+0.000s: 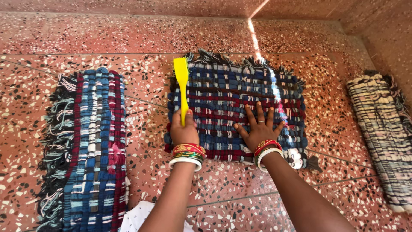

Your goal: The person brushes several small rugs on the floor using a yellow brush to remove debris.

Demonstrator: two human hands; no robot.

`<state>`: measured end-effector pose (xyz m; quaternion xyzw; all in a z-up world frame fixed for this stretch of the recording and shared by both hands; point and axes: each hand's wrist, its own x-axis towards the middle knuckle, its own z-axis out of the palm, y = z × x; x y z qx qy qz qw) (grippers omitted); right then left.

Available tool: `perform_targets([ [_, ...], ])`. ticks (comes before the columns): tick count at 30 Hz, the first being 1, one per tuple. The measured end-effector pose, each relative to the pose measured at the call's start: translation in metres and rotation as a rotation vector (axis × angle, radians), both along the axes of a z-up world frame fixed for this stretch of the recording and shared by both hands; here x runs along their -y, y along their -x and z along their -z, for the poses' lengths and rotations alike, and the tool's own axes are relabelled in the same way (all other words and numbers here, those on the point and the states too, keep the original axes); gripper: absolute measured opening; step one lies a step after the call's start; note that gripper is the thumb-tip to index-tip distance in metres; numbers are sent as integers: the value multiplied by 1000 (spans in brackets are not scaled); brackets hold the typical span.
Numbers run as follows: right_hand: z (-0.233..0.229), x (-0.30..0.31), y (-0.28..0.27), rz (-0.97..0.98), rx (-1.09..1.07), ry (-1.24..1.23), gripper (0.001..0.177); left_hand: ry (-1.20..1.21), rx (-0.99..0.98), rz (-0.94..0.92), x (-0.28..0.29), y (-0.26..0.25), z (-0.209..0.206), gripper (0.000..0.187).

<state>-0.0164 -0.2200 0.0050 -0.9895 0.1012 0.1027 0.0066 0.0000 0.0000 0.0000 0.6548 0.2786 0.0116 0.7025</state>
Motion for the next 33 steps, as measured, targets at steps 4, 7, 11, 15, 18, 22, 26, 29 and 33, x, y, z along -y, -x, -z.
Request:
perform_targets([
  [4,-4,-9,2,49,101,-143,70,134,83,115,29,12,-5,41],
  [7,7,-42,4,116,286,-431,47,-51,385,306,45,23,-4,35],
  [11,14,-48,0,166,275,-1196,36,-797,577,466,36,31,-12,34],
  [15,-7,-19,-1,390,111,-1376,32,-1116,433,544,22,21,-20,59],
  [18,-32,33,6,441,163,-1042,40,-1105,188,695,13,17,-17,84],
  [22,-36,103,20,589,413,-844,43,-1202,64,801,16,25,-12,87],
  [26,-34,91,20,561,491,-970,50,-1261,63,784,19,26,-10,86],
  [29,-37,35,17,357,318,-1044,62,-1279,64,784,20,28,-9,88],
  [33,-38,16,3,174,169,-1064,58,-1268,-1,813,19,29,-9,90],
])
